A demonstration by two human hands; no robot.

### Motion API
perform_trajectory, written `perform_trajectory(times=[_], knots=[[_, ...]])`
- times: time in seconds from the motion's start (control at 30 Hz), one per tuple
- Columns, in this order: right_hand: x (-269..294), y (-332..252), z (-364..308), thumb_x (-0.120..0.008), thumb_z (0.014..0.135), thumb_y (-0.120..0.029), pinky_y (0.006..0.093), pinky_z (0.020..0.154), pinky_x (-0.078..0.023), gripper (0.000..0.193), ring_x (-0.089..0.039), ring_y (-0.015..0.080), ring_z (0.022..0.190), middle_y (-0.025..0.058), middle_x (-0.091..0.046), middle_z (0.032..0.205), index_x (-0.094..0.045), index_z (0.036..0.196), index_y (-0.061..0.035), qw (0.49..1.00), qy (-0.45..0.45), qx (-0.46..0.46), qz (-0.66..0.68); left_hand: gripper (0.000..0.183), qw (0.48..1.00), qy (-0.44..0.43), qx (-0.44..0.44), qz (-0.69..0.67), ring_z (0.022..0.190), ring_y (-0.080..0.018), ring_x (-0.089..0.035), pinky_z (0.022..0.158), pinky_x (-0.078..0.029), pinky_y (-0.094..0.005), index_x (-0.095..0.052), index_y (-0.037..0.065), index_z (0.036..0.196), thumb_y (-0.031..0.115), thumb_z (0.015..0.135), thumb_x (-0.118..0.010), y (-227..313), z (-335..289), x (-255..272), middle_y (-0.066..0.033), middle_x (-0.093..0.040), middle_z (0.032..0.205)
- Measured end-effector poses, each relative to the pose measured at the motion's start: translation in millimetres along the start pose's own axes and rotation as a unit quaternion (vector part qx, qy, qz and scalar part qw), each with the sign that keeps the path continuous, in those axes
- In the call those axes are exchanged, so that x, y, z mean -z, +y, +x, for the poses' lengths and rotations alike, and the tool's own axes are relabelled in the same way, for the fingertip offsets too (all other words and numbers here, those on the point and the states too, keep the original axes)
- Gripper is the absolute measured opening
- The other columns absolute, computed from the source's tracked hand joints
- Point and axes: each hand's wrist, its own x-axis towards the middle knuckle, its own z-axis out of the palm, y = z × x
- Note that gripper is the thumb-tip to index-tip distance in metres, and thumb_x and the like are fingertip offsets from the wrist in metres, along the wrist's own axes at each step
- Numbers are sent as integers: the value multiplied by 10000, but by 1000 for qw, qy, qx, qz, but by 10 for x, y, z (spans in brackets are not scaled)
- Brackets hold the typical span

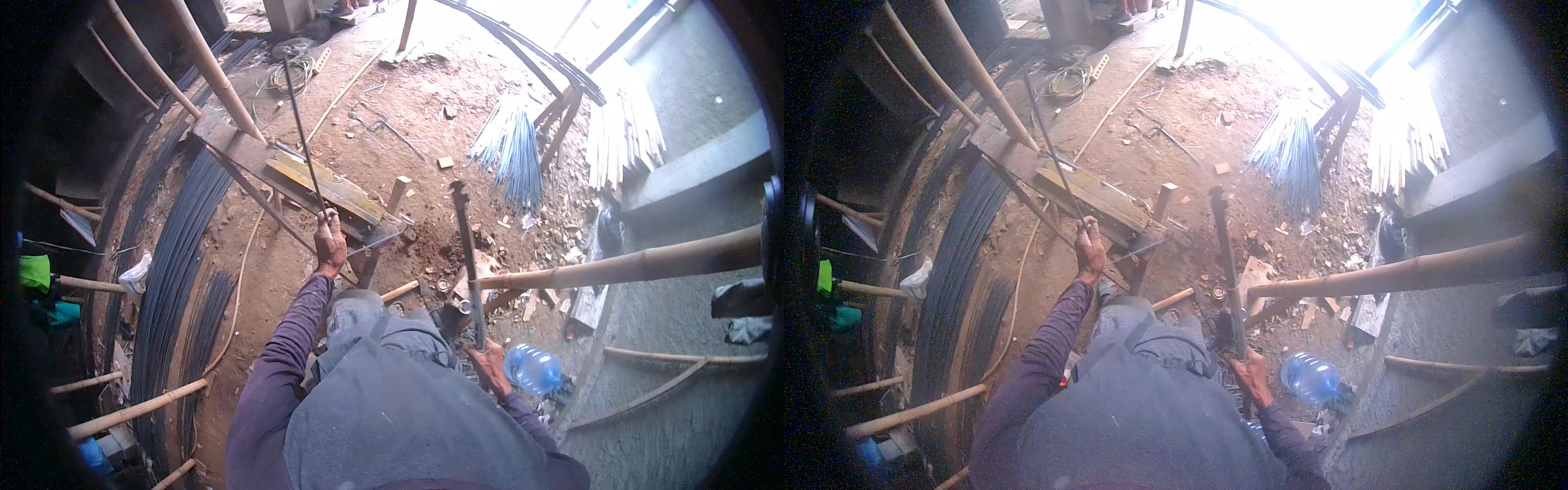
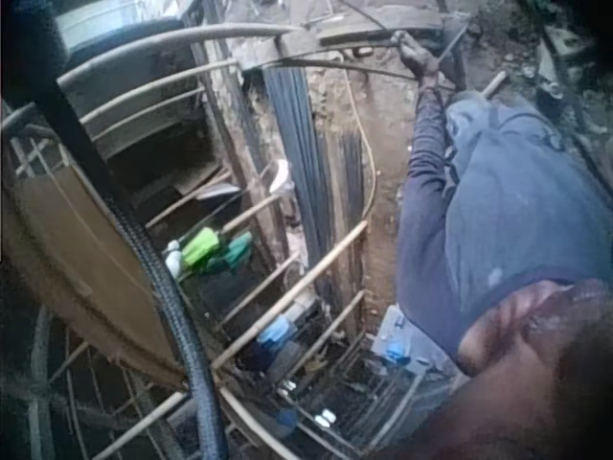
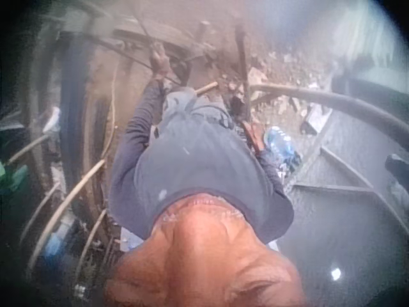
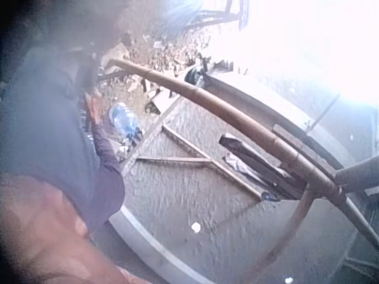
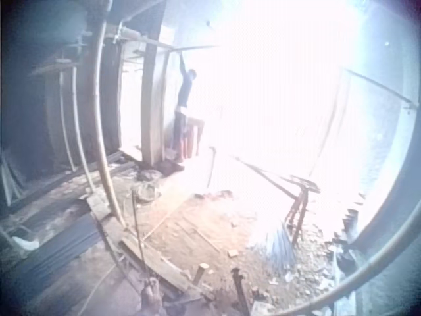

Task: The person uses a manual rebar bender to bend steel rods into rectangular shapes. They repeatedly position each rod in the bender, apply force with a lever, and remove the bent piece to place it on the ground. The process continues with multiple rods throughout the clip.

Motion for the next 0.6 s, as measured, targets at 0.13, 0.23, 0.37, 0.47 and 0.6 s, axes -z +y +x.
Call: perform_trajectory(times=[0.13, 0.23, 0.37, 0.47, 0.6], knots=[[23, -215, 89, -784, 851, -189, 294, 588, -473, 197, -582, 92, 659, 11, -637, 715, -662, 838, -34, 993, 76, 59, 71, 303, 986, -138, -28, 89, 864, -445, -657, 741, -522, -476, -582, 16, 1145, 261, 1011, -465, 294, 245, 81, -225, -661, 917], [143, -654, 379, -778, 857, -182, 261, 611, -474, 192, -574, 88, 664, -8, -642, 752, -685, 913, -23, 987, 71, 78, 124, 216, 934, -178, -225, 211, 684, -369, -684, 603, -567, -456, -616, 40, 1046, 133, 867, -539, 692, 309, -13, -194, -674, 823], [276, -1195, 676, -749, 873, -222, 270, 737, -480, 283, -589, 92, 814, 5, -667, 905, -686, 1061, -20, 985, 31, 103, 137, 136, 828, -388, -225, 337, 706, -341, -711, 574, -563, -477, -659, 60, 896, 148, 839, -573, 1007, -74, -45, -162, -689, 812], [256, -1307, 871, -735, 870, -217, 286, 757, -474, 344, -592, 115, 836, 24, -665, 939, -671, 1137, -10, 977, 44, 196, 69, 124, 763, -476, -292, 325, 745, -310, -726, 602, -563, -465, -674, 81, 874, 158, 839, -584, 1018, -334, 77, -138, -691, 808], [119, -1069, 1178, -723, 867, -217, 315, 776, -480, 384, -605, 158, 862, 69, -665, 953, -657, 1187, -15, 983, -23, 180, -10, 119, 742, -478, -371, 288, 791, -261, -722, 666, -552, -412, -681, 123, 881, 180, 833, -589, 939, -395, 293, -92, -682, 821]])
